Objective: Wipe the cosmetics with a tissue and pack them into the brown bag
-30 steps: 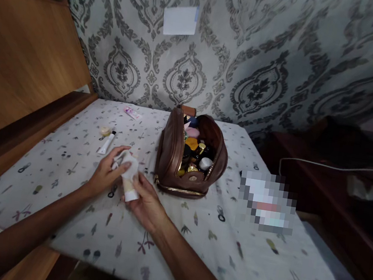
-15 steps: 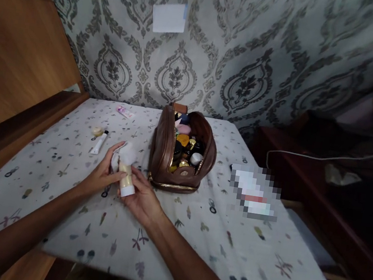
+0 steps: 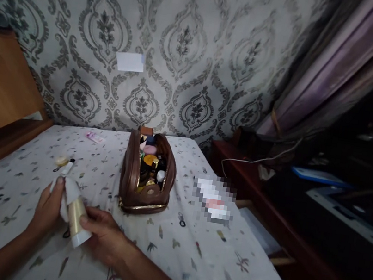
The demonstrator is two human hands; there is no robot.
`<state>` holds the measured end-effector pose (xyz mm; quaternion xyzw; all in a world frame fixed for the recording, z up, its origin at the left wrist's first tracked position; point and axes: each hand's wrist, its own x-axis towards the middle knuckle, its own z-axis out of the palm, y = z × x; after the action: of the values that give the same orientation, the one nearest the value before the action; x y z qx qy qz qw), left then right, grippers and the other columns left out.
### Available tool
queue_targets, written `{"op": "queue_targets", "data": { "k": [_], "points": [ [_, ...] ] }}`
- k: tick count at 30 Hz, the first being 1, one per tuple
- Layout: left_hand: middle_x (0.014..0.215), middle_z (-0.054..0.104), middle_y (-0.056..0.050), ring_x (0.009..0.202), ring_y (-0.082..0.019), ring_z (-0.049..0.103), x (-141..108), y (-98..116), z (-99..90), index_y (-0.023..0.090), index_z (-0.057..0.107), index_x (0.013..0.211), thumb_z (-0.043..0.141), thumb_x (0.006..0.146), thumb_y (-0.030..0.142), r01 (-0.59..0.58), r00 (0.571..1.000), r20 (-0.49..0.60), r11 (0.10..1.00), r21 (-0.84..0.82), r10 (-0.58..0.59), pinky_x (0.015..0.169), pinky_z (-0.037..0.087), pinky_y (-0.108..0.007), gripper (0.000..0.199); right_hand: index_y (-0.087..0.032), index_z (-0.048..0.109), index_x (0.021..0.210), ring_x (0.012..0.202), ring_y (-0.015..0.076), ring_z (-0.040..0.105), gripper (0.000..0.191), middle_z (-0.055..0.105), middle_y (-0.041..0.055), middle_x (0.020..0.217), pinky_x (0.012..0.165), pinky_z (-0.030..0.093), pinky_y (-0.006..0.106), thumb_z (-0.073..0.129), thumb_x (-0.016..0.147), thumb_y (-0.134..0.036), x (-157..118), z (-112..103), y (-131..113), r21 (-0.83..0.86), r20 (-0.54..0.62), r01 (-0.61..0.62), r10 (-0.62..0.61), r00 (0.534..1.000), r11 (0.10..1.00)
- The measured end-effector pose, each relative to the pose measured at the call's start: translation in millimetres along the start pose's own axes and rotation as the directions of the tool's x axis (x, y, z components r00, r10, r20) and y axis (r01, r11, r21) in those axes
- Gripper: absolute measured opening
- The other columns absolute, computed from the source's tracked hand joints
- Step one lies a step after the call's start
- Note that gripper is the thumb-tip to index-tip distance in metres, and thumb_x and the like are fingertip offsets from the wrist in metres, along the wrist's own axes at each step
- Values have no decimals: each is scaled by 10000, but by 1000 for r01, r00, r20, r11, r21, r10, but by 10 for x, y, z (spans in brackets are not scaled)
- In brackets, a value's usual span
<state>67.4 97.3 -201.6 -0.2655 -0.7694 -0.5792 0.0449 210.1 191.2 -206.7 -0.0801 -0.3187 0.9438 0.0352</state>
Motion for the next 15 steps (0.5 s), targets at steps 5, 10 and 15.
{"op": "queue_targets", "data": {
  "k": [5, 10, 15],
  "points": [
    [1266, 607, -91, 1192, -237, 564, -95, 39, 60, 225, 516, 1179, 383, 980, 425, -210, 967, 134, 976, -49, 215, 1033, 444, -411, 312, -151, 710, 987, 771, 116, 622, 513, 713, 21, 873, 796, 434, 251, 929, 551, -309, 57, -34, 26, 136, -78, 88, -78, 994, 987],
    [1534, 367, -147, 1425, -268, 344, -194, 20, 129, 211, 390, 1380, 400, 979, 273, -500, 788, 341, 856, -129, 512, 1159, 302, -505, 406, -168, 694, 956, 715, 115, 616, 506, 707, 0, 847, 691, 463, 249, 933, 528, -289, 107, -92, -19, 200, -173, 152, -117, 978, 968],
    [1391, 543, -114, 1347, -232, 449, -226, 125, 144, 224, 513, 1227, 424, 953, 120, -659, 630, 423, 737, -153, 651, 1103, 398, -433, 307, -183, 683, 848, 674, 92, 574, 382, 688, -43, 767, 617, 428, 211, 908, 545, -242, 137, -92, -101, 236, -239, 228, -171, 956, 945]
  ]
}}
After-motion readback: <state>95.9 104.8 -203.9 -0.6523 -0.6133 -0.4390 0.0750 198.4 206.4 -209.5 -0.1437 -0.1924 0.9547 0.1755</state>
